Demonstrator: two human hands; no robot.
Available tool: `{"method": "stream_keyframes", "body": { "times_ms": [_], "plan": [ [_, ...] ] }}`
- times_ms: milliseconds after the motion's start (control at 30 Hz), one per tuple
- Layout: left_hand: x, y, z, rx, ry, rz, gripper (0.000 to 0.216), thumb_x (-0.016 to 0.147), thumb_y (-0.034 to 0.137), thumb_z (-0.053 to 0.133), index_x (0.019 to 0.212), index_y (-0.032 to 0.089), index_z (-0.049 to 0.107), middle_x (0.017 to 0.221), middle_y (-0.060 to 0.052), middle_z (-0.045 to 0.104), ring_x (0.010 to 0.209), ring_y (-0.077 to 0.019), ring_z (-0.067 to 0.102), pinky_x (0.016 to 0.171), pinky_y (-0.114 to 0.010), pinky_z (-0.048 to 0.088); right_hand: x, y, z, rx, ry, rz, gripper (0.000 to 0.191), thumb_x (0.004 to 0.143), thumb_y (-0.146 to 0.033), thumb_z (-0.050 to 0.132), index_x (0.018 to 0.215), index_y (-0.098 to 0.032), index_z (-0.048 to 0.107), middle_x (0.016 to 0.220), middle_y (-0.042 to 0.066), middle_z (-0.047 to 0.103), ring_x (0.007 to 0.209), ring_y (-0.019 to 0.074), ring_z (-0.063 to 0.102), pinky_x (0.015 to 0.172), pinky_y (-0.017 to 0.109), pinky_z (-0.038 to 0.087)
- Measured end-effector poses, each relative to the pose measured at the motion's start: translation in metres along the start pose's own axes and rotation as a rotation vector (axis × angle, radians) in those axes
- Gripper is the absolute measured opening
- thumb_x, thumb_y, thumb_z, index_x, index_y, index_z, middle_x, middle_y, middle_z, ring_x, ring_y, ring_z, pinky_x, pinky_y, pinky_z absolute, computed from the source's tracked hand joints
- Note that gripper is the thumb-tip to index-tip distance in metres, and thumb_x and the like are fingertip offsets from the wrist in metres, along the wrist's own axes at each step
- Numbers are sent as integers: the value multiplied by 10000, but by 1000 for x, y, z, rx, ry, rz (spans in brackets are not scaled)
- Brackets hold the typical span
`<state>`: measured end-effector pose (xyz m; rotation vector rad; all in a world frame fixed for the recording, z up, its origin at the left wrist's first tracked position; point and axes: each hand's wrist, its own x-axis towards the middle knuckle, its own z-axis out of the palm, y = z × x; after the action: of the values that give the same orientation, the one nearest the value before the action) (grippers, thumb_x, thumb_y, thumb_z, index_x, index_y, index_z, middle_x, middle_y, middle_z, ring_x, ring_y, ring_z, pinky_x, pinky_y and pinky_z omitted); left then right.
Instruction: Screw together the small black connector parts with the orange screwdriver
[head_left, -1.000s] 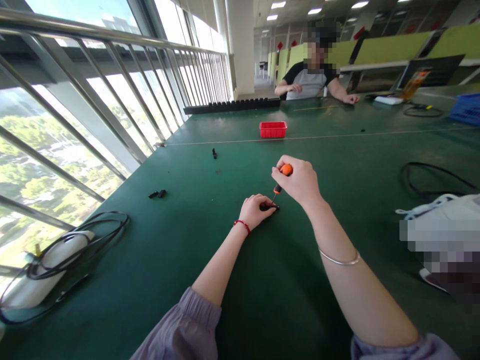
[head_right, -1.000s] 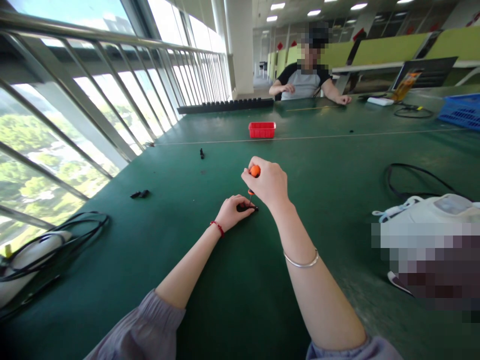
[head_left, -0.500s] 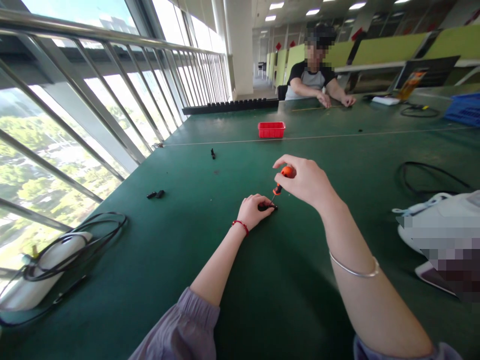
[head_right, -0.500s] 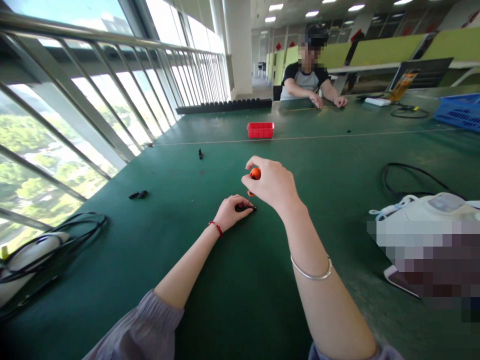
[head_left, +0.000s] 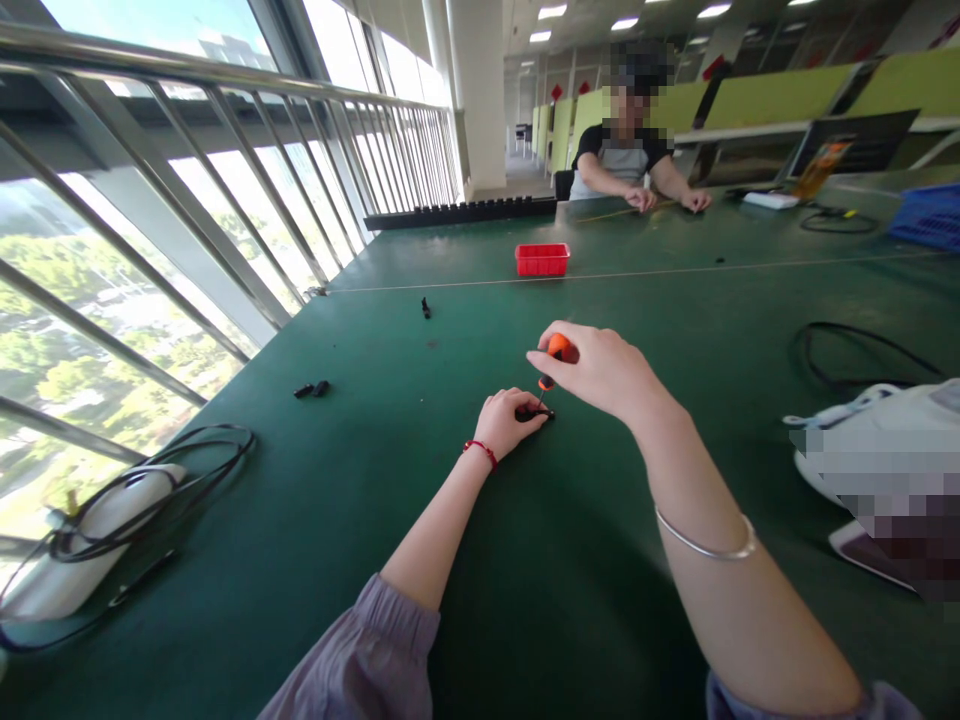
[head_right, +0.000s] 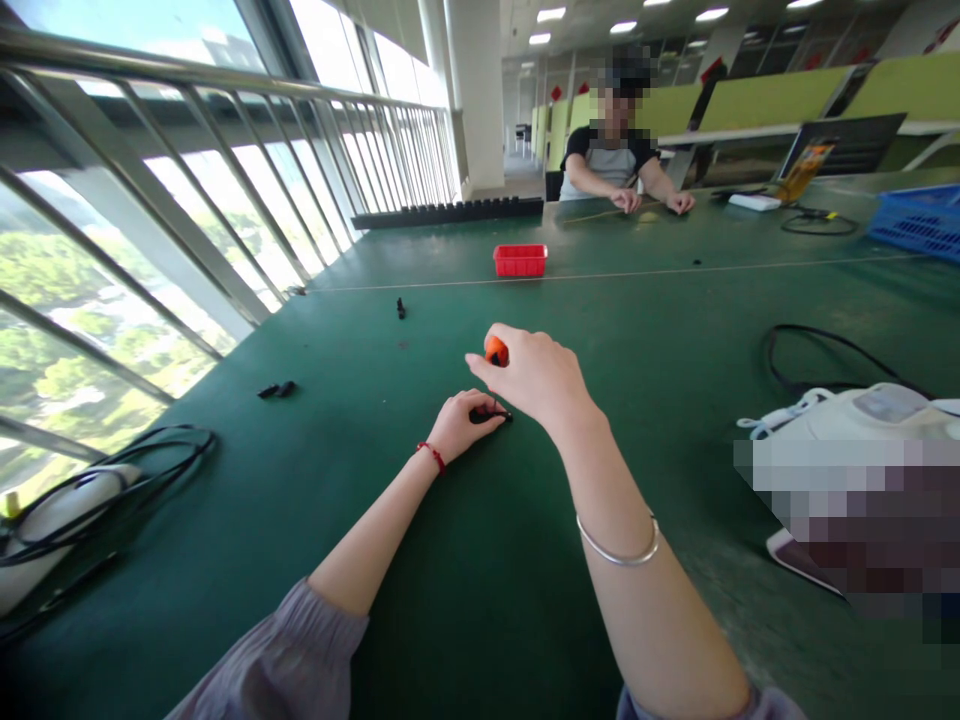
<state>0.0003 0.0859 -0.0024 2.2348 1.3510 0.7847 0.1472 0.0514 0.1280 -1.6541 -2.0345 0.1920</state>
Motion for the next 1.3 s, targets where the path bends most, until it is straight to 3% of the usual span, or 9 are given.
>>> {"method": "stream_keyframes", "body": {
  "times_ms": [100, 233, 400, 567, 767, 900, 1100, 1233, 1300],
  "plan": [
    [0, -1, 0, -10, 2, 4, 100, 747, 301, 658, 763, 203, 671, 809, 2, 656, 772, -152, 560, 777, -296, 446, 1, 0, 3, -7, 19, 9, 403, 853, -525, 407, 644, -223, 573, 582, 5, 573, 545, 146, 480, 514, 264, 290],
    [0, -1, 0, -10, 1, 3, 103, 746, 302, 658, 769, 202, 672, 799, 1, 652, 771, -155, 558, 758, -293, 447, 1, -2, 4, -23, 60, 11, 145, 749, -364, 552, 833, -248, 574, 705, -9, 618, 581, 146, 496, 510, 253, 290],
    [0, -1, -1, -3, -7, -1, 102, 747, 302, 655, 766, 203, 667, 816, 0, 657, 778, -155, 561, 766, -293, 448, 2, -2, 6, -20, 32, 47, 350, 826, -534, 430, 688, -238, 555, 600, 0, 577, 565, 160, 491, 505, 265, 293],
    [-1, 1, 0, -5, 2, -5, 101, 747, 297, 648, 776, 202, 667, 818, -1, 661, 783, -158, 562, 771, -296, 445, 2, -1, 5, -51, 72, 55, 129, 742, -357, 547, 813, -253, 574, 674, -9, 612, 579, 154, 501, 503, 256, 289],
    [-2, 3, 0, -2, 21, -6, 104, 765, 296, 624, 769, 206, 677, 798, 6, 661, 771, -154, 560, 760, -293, 434, 2, 1, 2, -43, 12, 48, 350, 822, -536, 447, 709, -246, 607, 648, 12, 620, 603, 172, 528, 518, 269, 312],
    [-1, 1, 0, -9, 17, -4, 106, 761, 299, 635, 781, 210, 690, 801, 6, 660, 777, -154, 558, 754, -289, 431, 2, -1, 3, -41, 40, 20, 144, 752, -363, 544, 835, -258, 596, 728, -9, 639, 614, 155, 532, 512, 255, 310],
    [-1, 1, -1, -37, 6, 0, 109, 759, 284, 639, 808, 217, 710, 817, 7, 664, 770, -146, 561, 765, -285, 433, 2, -1, 5, -31, 10, 42, 399, 843, -546, 393, 678, -233, 576, 625, 9, 596, 584, 161, 510, 513, 266, 317],
    [0, 0, -1, -46, 1, 2, 113, 752, 277, 643, 818, 222, 717, 820, 10, 665, 771, -145, 560, 768, -282, 434, 1, -3, 5, -36, 41, 32, 154, 770, -382, 525, 831, -251, 577, 701, -11, 623, 593, 149, 511, 513, 256, 313],
    [0, 0, -1, -48, -2, 6, 116, 751, 277, 643, 823, 224, 718, 822, 10, 666, 771, -144, 560, 770, -281, 436, 1, -4, 4, -33, 38, 32, 200, 756, -427, 547, 849, -251, 568, 712, -10, 625, 597, 152, 511, 513, 257, 310]
  ]
}}
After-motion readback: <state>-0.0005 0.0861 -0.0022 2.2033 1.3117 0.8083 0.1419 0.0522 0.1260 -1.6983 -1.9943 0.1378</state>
